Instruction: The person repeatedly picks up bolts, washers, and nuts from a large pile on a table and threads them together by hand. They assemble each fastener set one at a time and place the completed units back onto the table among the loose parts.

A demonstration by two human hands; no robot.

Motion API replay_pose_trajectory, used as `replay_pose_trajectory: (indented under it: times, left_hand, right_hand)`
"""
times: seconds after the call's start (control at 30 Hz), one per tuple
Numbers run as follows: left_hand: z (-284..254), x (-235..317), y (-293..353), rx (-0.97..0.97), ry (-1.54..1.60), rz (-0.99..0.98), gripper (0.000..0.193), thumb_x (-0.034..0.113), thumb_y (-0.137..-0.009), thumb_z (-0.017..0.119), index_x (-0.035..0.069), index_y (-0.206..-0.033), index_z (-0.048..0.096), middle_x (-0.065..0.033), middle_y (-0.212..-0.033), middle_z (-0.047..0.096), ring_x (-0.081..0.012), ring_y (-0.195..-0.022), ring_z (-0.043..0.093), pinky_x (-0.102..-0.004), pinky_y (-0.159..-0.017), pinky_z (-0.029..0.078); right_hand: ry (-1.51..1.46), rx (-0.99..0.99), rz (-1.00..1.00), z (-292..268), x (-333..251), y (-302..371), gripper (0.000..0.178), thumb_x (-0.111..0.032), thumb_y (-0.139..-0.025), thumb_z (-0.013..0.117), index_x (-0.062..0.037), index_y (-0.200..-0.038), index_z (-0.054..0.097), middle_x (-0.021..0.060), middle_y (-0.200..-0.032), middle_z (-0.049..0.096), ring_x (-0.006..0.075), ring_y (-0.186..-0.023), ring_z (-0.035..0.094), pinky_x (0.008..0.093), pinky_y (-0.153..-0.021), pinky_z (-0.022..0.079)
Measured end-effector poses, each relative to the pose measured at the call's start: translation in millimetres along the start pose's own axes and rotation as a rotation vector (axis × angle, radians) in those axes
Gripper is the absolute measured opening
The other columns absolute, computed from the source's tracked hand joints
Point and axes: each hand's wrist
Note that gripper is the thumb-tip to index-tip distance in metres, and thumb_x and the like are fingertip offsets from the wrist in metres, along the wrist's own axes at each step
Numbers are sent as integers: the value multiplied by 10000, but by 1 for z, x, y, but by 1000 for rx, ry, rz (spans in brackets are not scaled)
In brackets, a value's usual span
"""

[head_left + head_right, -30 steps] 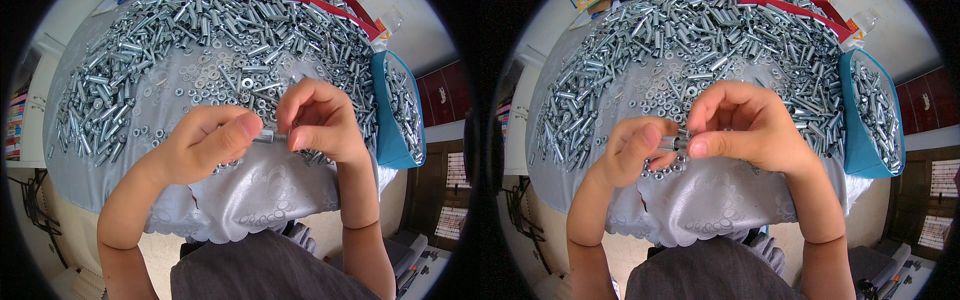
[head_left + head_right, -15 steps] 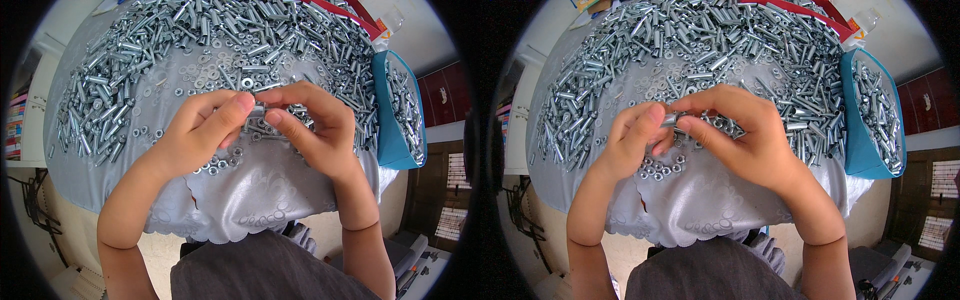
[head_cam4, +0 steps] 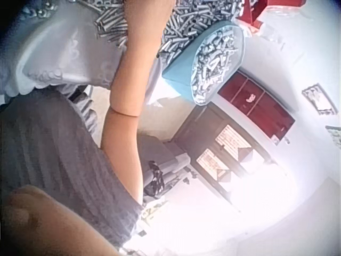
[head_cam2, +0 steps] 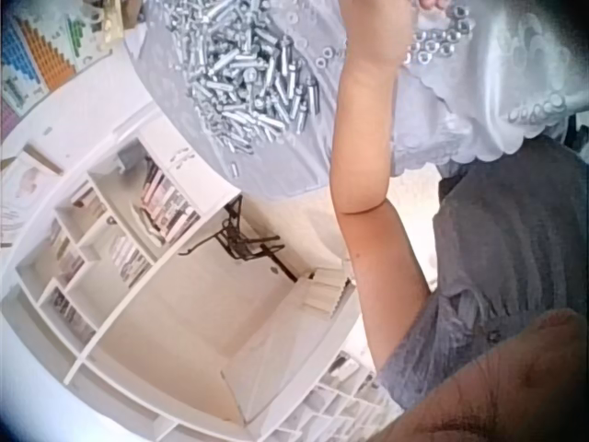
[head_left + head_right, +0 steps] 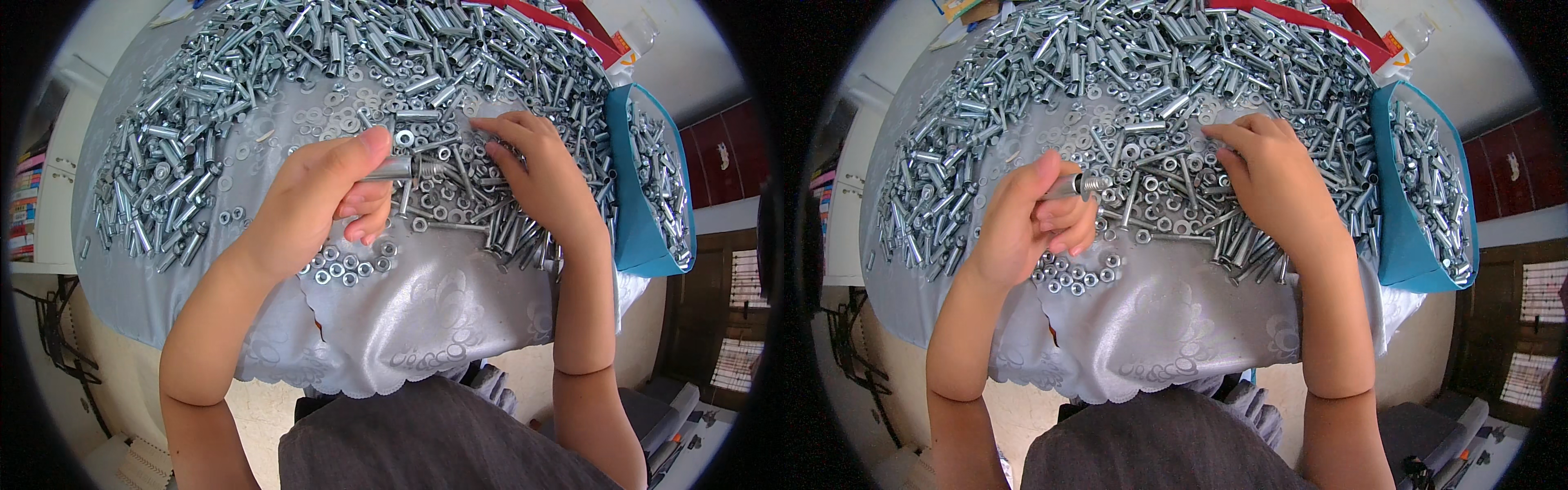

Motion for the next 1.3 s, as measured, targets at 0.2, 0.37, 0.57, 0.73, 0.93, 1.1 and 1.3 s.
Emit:
replay_pose_trajectory:
  times: [0.2,0.37,0.57,0.73,0.93,1.1,1.3]
  left_hand:
    - [4,2,1,38,-26,-12,439,384,-932,361,120,-587,300,41,-508,238,-111,-438,338,-287,-487,347]
    - [3,1,0,42,-40,-17,455,390,-930,360,133,-564,281,39,-499,240,-107,-443,338,-282,-490,345]
    - [2,1,-1,67,-45,10,467,392,-930,354,140,-548,265,41,-490,237,-108,-441,333,-278,-487,339]
    - [4,1,-2,72,-54,2,464,385,-933,347,143,-546,263,42,-490,237,-106,-441,331,-274,-486,337]
    - [0,2,-2,58,22,-4,463,372,-906,416,109,-536,324,23,-506,296,-97,-470,370,-254,-504,344]
    - [5,3,-2,93,-86,-5,450,374,-933,349,137,-558,277,38,-497,265,-98,-449,340,-265,-495,343]
    - [5,3,-1,108,-86,-3,447,369,-933,350,135,-559,276,35,-498,269,-98,-453,348,-263,-497,345]
  right_hand:
    - [23,-51,-51,0,-1,0,234,-27,-788,549,-64,-1006,629,123,-965,584,295,-939,514,353,-860,398]
    - [51,-73,-41,-3,0,-2,241,-30,-773,563,-64,-1000,638,123,-945,593,289,-911,522,343,-834,409]
    - [64,-98,-26,-5,0,-2,222,-34,-770,571,-62,-975,652,113,-903,593,274,-873,527,341,-794,420]
    - [73,-29,-48,4,3,-2,195,-45,-780,573,-68,-958,649,102,-846,573,272,-848,529,344,-773,424]
    - [86,3,-37,4,6,-6,139,-50,-780,585,-63,-908,637,94,-837,561,273,-836,528,336,-765,427]
    - [83,112,-42,8,3,-6,120,-75,-757,599,-103,-853,664,74,-807,556,264,-805,537,354,-732,444]
    - [138,39,-105,4,7,-8,140,-86,-748,613,-108,-873,672,69,-805,551,249,-812,529,344,-743,438]
Point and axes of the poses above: each hand's wrist, its own y-axis away from the middle knuckle, its own z-axis out of the palm, x = y × z
